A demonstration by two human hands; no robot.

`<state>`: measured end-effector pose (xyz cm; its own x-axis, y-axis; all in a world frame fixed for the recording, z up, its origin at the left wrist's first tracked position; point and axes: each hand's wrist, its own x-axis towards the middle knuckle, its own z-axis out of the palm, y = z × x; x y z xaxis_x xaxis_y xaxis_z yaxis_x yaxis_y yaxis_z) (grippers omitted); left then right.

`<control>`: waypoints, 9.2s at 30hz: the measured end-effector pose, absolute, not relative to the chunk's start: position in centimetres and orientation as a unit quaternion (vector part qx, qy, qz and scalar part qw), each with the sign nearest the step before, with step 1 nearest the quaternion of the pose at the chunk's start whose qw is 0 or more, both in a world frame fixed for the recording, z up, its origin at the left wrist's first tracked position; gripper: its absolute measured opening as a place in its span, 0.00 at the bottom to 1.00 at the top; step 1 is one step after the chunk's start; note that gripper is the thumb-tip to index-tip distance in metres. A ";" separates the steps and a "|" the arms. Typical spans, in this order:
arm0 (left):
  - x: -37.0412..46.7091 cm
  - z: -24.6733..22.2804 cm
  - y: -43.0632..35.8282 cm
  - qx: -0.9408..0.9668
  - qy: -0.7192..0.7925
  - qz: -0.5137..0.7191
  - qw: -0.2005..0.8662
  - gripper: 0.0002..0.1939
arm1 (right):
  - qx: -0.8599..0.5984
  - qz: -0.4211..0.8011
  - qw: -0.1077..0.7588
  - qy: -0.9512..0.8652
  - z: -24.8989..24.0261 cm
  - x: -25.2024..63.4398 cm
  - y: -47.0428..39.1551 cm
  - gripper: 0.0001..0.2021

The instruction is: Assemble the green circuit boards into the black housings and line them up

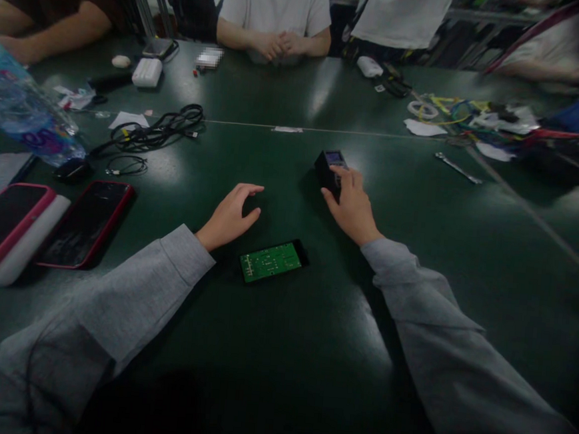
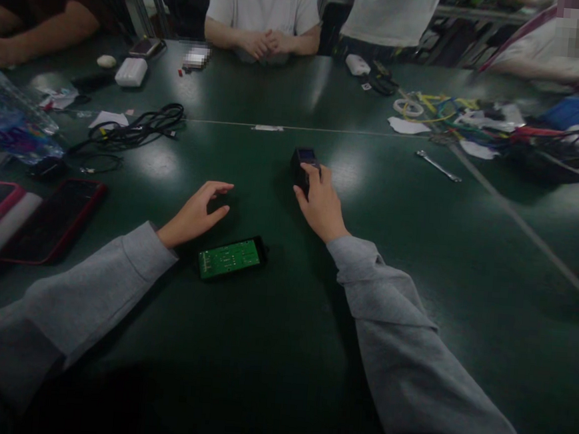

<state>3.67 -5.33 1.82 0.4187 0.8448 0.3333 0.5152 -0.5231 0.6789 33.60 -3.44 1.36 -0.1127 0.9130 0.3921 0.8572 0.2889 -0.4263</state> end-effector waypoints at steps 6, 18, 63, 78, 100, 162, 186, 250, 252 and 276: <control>3.7 1.8 -5.3 0.808 0.420 0.336 0.241 0.21 | -0.591 0.034 0.303 -0.747 1.4 33.6 -3.4 0.27; 3.6 1.9 -5.3 0.820 0.407 0.328 0.232 0.20 | -0.616 -0.135 0.433 -0.645 2.6 35.2 -3.6 0.27; 3.8 1.9 -5.3 0.827 0.405 0.326 0.214 0.17 | -0.339 0.438 0.290 -0.781 4.2 26.4 -9.8 0.17; 3.7 2.1 -5.1 0.805 0.413 0.339 0.257 0.14 | -0.282 0.478 0.089 -0.827 5.8 28.2 -9.6 0.34; 3.6 1.6 -4.4 0.711 0.434 0.414 0.366 0.13 | -0.525 0.252 0.445 -0.680 1.5 28.0 -6.6 0.25; 4.7 1.9 -6.7 0.930 0.348 0.118 0.006 0.20 | -0.397 0.044 0.332 -0.855 2.9 24.9 -9.9 0.28; 4.6 2.0 -6.8 0.927 0.354 0.125 0.030 0.20 | -0.376 0.009 0.445 -0.813 2.8 25.1 -9.8 0.25; 4.6 1.9 -6.8 0.928 0.345 0.138 0.010 0.20 | -0.499 0.114 0.430 -0.743 0.5 27.6 -6.1 0.24; 4.6 1.9 -6.8 0.929 0.345 0.136 0.018 0.21 | -0.506 0.111 0.441 -0.733 0.5 27.7 -6.1 0.24; 4.6 1.5 -6.6 0.927 0.347 0.144 0.001 0.17 | -0.378 0.073 0.361 -0.849 2.6 25.9 -8.7 0.15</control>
<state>4.60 -6.61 1.49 0.7186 0.6426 0.2657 0.6422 -0.7598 0.1008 25.87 -8.70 2.61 -0.4532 0.6952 0.5580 0.5892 0.7033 -0.3977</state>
